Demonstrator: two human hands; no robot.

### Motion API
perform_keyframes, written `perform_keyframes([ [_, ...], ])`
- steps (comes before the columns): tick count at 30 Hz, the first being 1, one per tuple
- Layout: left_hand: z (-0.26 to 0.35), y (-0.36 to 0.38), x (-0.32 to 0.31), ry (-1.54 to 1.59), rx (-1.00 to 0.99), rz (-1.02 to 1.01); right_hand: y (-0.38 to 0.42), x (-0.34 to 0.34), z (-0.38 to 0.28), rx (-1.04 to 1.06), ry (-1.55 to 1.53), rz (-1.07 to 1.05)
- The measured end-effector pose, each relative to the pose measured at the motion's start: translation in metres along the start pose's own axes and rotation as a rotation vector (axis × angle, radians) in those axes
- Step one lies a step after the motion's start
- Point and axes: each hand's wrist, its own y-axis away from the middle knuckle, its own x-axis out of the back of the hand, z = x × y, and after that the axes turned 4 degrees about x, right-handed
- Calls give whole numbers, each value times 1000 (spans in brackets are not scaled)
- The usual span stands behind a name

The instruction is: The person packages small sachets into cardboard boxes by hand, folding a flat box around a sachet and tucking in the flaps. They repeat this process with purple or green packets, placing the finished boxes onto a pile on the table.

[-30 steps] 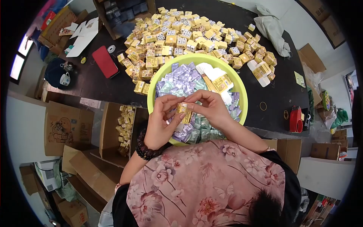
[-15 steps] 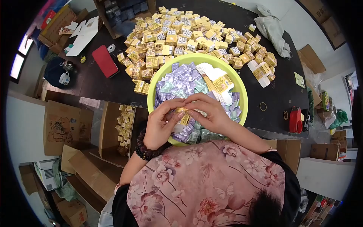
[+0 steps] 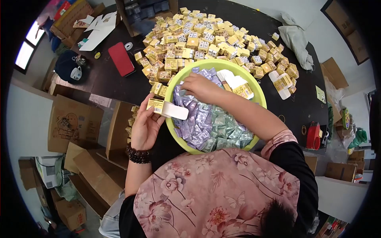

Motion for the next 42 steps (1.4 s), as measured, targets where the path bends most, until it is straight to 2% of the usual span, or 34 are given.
perform_keyframes([
  [1,1,-1,5,25,25,-8,3,8,-1,-62,7,-58],
  [3,-1,-2,11,29,35,4,11,26,-14,-103,57,-21],
  [5,-13,-7,12,-14,-13,7,18,54,-54,-394,-347,426],
  [6,-20,-9,9,-53,-56,10,21,58,-72,-363,-443,495],
  [8,-26,-8,-11,-18,-20,-23,28,56,-93,-238,-159,475],
  [9,-28,-7,-21,5,-22,-75,31,60,-101,-238,2,399],
  [12,-38,-6,-28,-91,-62,-155,39,47,-96,-262,-45,359],
  [14,-43,-1,-32,-189,-46,-126,45,52,-99,-230,-61,306],
  [16,-45,3,-35,-94,-43,-118,45,59,-107,-188,-86,250],
  [18,-45,3,-35,14,-62,-102,44,62,-118,-229,-143,435],
  [19,-45,3,-29,16,-71,-96,46,64,-119,-228,-105,430],
  [21,-42,3,-23,91,129,-213,56,53,-112,-147,-96,431],
  [23,-42,9,-34,89,142,-196,63,46,-109,-76,-82,433],
  [25,-43,9,-31,88,300,-260,60,47,-114,68,-94,420],
  [28,-32,12,-36,142,414,-339,56,47,-130,-1,-187,426],
  [32,-38,11,-33,99,410,-342,57,45,-132,28,-214,348],
  [34,-43,12,-34,-10,352,-311,51,45,-141,-214,-176,569],
  [35,-47,11,-33,13,354,-317,53,42,-141,-204,-182,567],
  [37,-49,10,-33,10,387,-234,58,36,-136,-451,-760,390],
  [38,-51,10,-36,54,342,-282,55,39,-137,-363,-775,397],
  [40,-50,11,-40,137,337,-370,59,35,-131,-341,-561,405],
  [41,-48,13,-43,108,274,-423,61,31,-128,-306,-528,424],
  [42,-48,15,-41,88,258,-406,60,27,-129,-288,-631,490],
])
